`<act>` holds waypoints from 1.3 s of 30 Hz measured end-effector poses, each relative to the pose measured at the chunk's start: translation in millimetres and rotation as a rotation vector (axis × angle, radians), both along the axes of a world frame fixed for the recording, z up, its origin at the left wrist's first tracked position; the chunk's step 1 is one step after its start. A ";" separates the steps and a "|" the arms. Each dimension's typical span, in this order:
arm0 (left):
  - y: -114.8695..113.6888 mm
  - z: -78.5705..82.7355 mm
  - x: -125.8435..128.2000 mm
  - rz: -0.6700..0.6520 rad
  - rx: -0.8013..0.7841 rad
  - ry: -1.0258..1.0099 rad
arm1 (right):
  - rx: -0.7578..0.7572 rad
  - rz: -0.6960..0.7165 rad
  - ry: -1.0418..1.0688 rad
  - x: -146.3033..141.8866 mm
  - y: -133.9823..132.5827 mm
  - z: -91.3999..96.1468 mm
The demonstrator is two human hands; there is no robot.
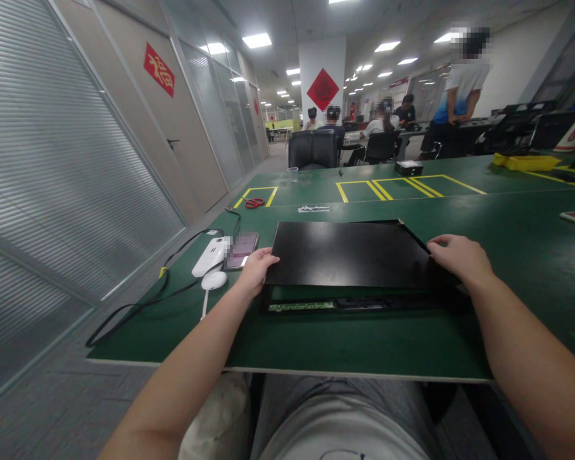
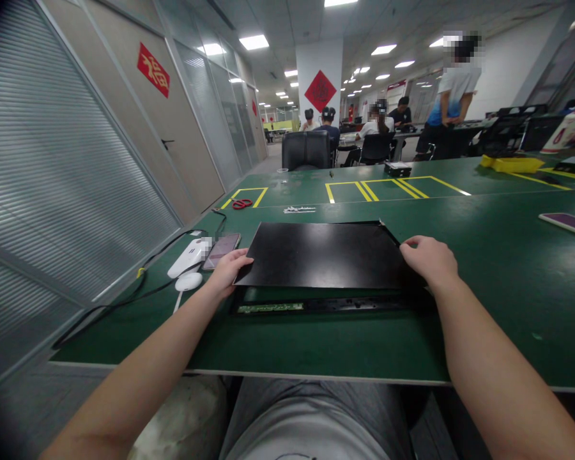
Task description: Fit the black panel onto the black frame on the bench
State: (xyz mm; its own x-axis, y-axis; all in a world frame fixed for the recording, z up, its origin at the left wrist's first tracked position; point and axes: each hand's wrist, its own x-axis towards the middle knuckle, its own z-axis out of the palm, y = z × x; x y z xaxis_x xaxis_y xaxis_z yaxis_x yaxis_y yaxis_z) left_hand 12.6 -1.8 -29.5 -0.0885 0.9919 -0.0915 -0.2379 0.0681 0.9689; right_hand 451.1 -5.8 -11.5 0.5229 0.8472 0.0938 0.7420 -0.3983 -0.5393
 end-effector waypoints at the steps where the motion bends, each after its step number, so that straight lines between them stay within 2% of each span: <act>1: -0.3 0.3 0.2 -0.002 0.000 0.010 | -0.057 -0.006 -0.090 -3.4 -1.6 2.4; 3: -0.8 0.8 0.2 -0.006 0.000 0.029 | -0.133 -0.008 -0.190 -8.7 -4.0 6.3; 6: -1.4 1.1 0.2 -0.013 -0.004 0.041 | -0.173 0.004 -0.215 -11.7 -5.6 9.0; 28: -0.6 4.6 2.1 -0.011 -0.019 0.042 | -0.249 0.029 -0.313 -14.7 -5.7 10.9; 39: -1.6 5.5 2.0 -0.011 -0.021 0.091 | -0.223 0.056 -0.335 -12.8 -4.5 7.3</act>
State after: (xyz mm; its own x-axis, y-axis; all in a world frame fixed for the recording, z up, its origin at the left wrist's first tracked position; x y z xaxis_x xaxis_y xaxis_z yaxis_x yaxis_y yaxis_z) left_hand 14.6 -3.3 -23.9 -0.0865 0.9908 -0.1039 -0.1477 0.0904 0.9849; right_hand 438.3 -10.3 -4.2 0.4467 0.8925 0.0621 0.8861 -0.4317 -0.1686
